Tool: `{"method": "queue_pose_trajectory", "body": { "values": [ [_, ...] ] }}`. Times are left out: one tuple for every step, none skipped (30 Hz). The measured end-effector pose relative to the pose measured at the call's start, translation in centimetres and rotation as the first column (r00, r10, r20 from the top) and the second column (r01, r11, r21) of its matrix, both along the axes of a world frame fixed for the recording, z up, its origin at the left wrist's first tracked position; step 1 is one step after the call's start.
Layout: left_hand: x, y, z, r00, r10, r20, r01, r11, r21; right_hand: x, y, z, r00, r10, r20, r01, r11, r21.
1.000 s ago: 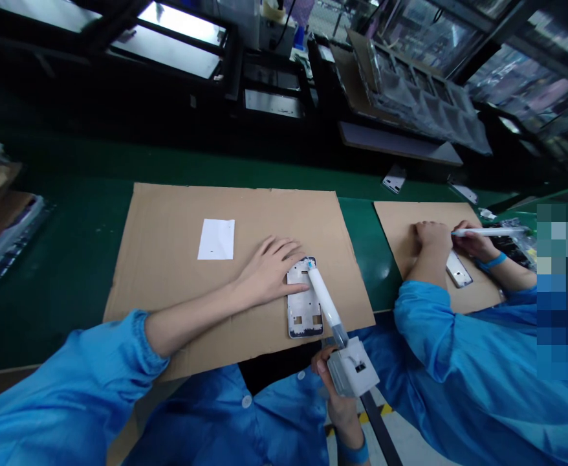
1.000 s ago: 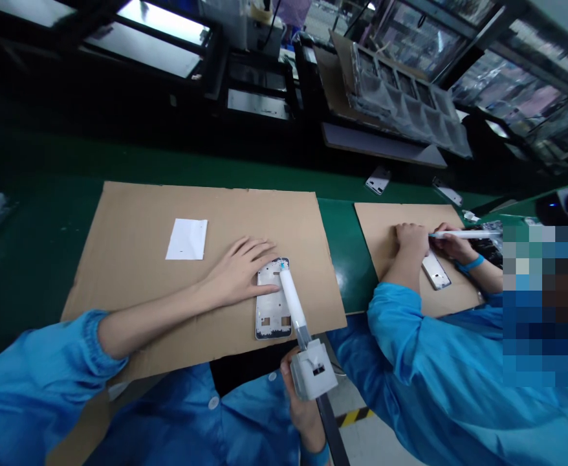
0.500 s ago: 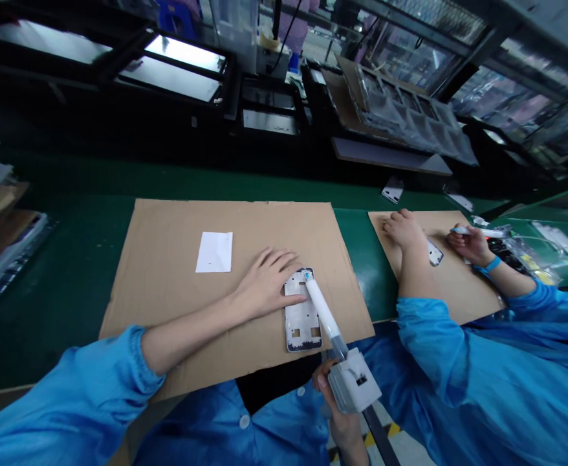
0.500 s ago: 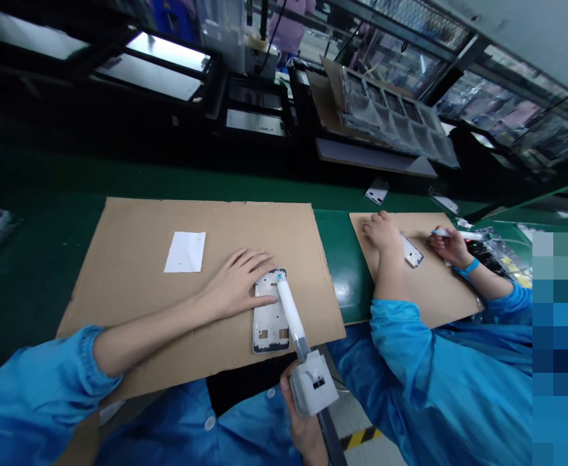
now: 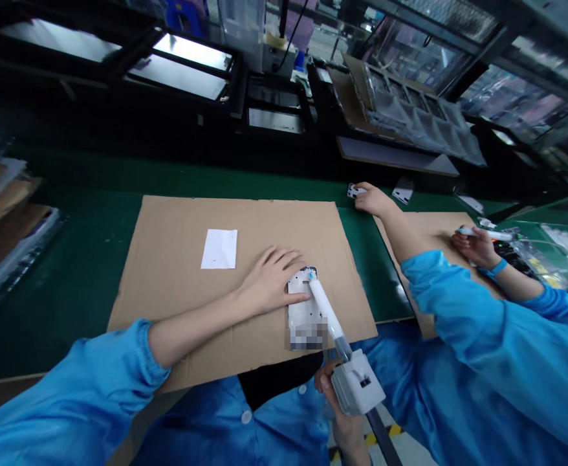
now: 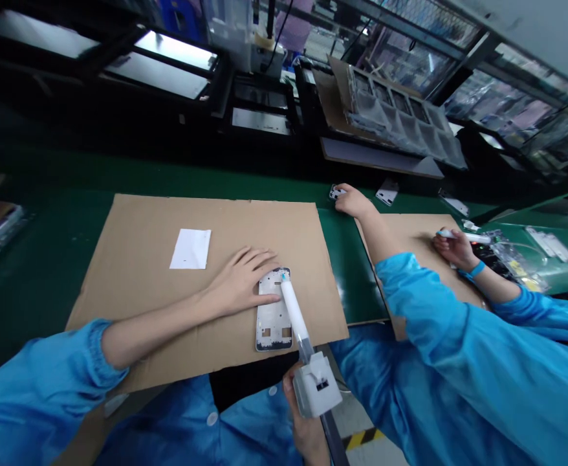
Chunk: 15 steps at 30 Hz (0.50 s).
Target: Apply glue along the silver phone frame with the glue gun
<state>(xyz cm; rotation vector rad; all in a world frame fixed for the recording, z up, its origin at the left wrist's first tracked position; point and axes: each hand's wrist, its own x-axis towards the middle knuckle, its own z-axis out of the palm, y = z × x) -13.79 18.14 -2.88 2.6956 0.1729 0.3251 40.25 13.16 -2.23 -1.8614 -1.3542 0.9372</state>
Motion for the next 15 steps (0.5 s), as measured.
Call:
{"method": "queue_pose_trajectory", "body": {
  "values": [
    [0.0, 0.0, 0.0, 1.000, 0.000, 0.003, 0.000, 1.000, 0.005, 0.2, 1.6, 0.0, 1.000, -0.004, 0.004, 0.004, 1.000, 0.001],
    [0.0, 0.0, 0.0, 1.000, -0.001, 0.007, 0.001, 1.000, 0.009, 0.6, 2.8, 0.1, 0.999, -0.010, 0.047, 0.010, 1.000, 0.001],
    [0.0, 0.0, 0.0, 1.000, -0.001, 0.010, 0.000, 1.000, 0.012, 1.1, 3.6, 0.2, 0.996, -0.020, 0.090, 0.020, 1.000, 0.000],
    [-0.1, 0.0, 0.0, 1.000, 0.000, 0.013, 0.000, 1.000, 0.013, 1.8, 3.9, 0.5, 0.988, -0.037, 0.148, 0.037, 0.999, 0.002],
    [0.0, 0.0, 0.0, 1.000, 0.003, 0.016, -0.003, 1.000, 0.013, 2.6, 3.8, 0.9, 0.971, -0.059, 0.232, 0.059, 0.998, 0.005],
    [0.0, 0.0, 0.0, 1.000, 0.005, 0.017, -0.005, 1.000, 0.012, 3.6, 3.3, 1.4, 0.940, -0.083, 0.332, 0.085, 0.996, 0.007],
    [0.0, -0.1, 0.0, 1.000, 0.007, 0.017, -0.007, 1.000, 0.009, 4.7, 2.4, 1.9, 0.890, -0.107, 0.443, 0.115, 0.993, 0.008],
    [0.0, -0.1, 0.0, 1.000, 0.007, 0.015, -0.007, 1.000, 0.005, 5.9, 1.3, 2.5, 0.824, -0.125, 0.553, 0.146, 0.989, 0.007],
    [0.0, -0.1, 0.0, 1.000, 0.006, 0.013, -0.006, 1.000, 0.001, 7.1, 0.0, 3.0, 0.748, -0.132, 0.650, 0.174, 0.985, 0.000],
    [0.0, -0.1, -0.1, 1.000, 0.005, 0.011, -0.005, 1.000, -0.003, 8.1, -1.3, 3.5, 0.676, -0.126, 0.726, 0.197, 0.980, -0.013],
    [0.0, -0.1, -0.1, 1.000, 0.004, 0.010, -0.004, 1.000, -0.007, 9.1, -2.5, 4.0, 0.620, -0.107, 0.777, 0.213, 0.976, -0.035],
    [0.0, -0.1, -0.1, 1.000, 0.003, 0.011, -0.003, 1.000, -0.010, 9.9, -3.5, 4.3, 0.574, -0.080, 0.815, 0.223, 0.973, -0.061],
    [0.0, -0.1, -0.2, 1.000, 0.003, 0.012, -0.003, 1.000, -0.012, 10.5, -4.1, 4.6, 0.529, -0.045, 0.847, 0.229, 0.969, -0.091],
    [0.0, 0.0, -0.3, 1.000, 0.003, 0.014, -0.003, 1.000, -0.012, 10.9, -4.4, 4.9, 0.488, -0.009, 0.873, 0.233, 0.965, -0.120],
    [0.0, 0.0, -0.3, 1.000, 0.003, 0.017, -0.003, 1.000, -0.012, 11.1, -4.5, 5.1, 0.448, 0.026, 0.894, 0.236, 0.961, -0.146]
  ]
}}
